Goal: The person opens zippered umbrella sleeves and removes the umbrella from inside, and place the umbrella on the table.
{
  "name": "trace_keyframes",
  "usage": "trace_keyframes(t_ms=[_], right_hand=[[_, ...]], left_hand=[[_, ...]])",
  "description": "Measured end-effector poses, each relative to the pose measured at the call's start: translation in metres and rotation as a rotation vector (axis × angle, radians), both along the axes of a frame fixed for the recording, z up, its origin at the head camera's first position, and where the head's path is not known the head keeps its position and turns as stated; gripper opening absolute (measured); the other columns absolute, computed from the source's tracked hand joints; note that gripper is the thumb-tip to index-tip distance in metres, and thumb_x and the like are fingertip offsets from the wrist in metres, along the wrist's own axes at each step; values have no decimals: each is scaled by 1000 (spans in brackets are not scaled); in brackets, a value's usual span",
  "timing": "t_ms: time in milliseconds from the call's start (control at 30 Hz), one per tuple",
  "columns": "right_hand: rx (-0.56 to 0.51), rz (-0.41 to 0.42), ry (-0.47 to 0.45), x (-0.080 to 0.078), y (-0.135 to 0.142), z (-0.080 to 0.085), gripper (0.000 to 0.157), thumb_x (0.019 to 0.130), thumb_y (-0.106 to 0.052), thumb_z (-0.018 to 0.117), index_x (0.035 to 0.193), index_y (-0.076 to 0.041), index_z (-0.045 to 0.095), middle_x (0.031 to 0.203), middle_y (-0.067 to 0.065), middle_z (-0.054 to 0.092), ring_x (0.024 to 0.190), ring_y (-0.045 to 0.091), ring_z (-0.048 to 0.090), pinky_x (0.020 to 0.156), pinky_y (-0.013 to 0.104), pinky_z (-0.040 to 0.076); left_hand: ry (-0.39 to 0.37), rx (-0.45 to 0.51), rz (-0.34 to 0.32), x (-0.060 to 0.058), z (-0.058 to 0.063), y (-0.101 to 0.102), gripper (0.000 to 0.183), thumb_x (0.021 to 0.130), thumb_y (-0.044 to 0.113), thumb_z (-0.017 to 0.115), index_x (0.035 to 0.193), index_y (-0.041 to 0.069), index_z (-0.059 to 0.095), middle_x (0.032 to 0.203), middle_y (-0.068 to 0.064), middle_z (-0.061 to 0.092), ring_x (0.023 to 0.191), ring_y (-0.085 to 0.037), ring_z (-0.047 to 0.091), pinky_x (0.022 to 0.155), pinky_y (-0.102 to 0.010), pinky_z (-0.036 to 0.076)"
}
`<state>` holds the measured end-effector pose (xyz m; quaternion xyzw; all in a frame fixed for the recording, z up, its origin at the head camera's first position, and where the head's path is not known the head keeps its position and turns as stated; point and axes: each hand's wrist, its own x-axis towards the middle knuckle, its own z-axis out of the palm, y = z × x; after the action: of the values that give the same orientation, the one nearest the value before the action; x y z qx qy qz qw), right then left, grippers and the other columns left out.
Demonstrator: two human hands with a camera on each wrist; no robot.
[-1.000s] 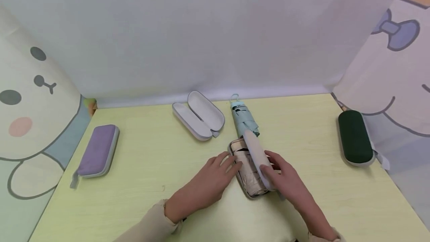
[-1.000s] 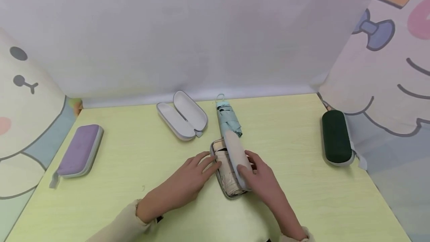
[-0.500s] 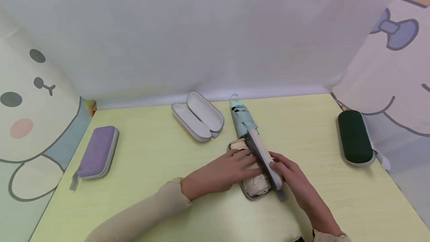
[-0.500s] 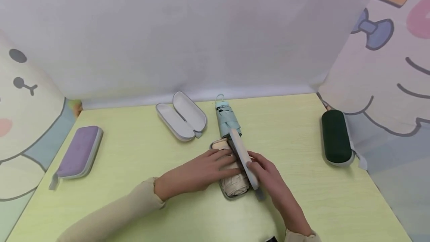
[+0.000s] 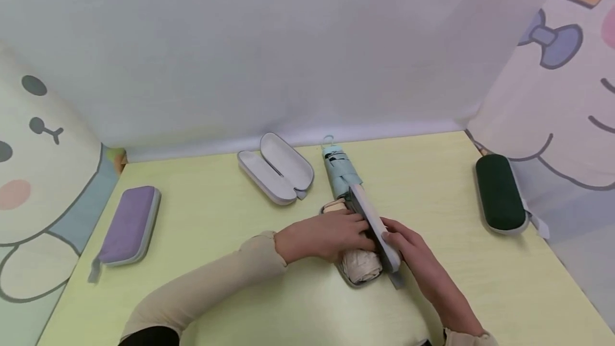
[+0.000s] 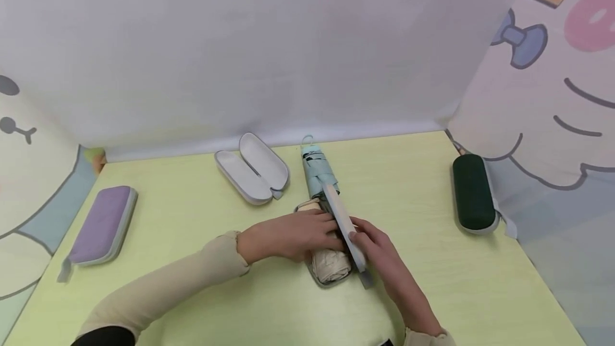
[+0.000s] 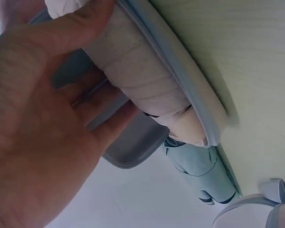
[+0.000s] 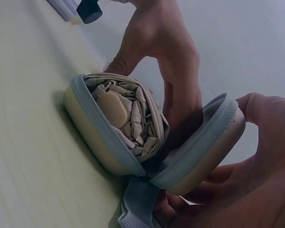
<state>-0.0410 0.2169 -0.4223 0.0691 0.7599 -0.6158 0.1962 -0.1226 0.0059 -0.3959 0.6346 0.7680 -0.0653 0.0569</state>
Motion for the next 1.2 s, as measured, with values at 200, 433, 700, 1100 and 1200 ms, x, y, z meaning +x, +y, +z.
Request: trace_keyframes(t_ms=[200,433,700,1100,1200], right_hand=[[-17,1,5,0,1,-3,50,103,-39,44,149,-17,42,154,9,40,121,6,51,92,20,46],[-13,-3,9,1,-2,-4,48,104,-40,44,146,-18,45,150,9,44,122,12,52,94,25,46],[10,-12,-1,2,-6,0,48,103,-39,45,147,-19,44,152,8,43,124,17,51,94,28,46],[10,-1,22,5,-9,5,46,102,-36,48,145,-20,45,149,9,47,118,13,54,91,25,46],[14,-6,27,5,-10,5,46,102,-34,49,146,-18,46,149,9,47,117,10,53,90,22,46]], left_hand=[[-50,-30,20,-3,3,3,60,80,37,79,134,35,55,135,8,56,125,-13,49,98,-36,47],[-88,-76,45,-1,7,5,64,77,46,81,134,39,53,137,10,56,129,-14,49,102,-39,45],[-31,-50,17,3,11,2,58,79,47,80,131,40,54,136,12,59,126,-14,54,100,-39,46],[82,120,41,17,34,-34,59,77,54,78,128,37,54,117,12,60,110,-12,56,92,-33,46],[83,162,97,17,37,-49,58,77,51,77,127,33,55,113,10,60,105,-13,57,88,-33,48]])
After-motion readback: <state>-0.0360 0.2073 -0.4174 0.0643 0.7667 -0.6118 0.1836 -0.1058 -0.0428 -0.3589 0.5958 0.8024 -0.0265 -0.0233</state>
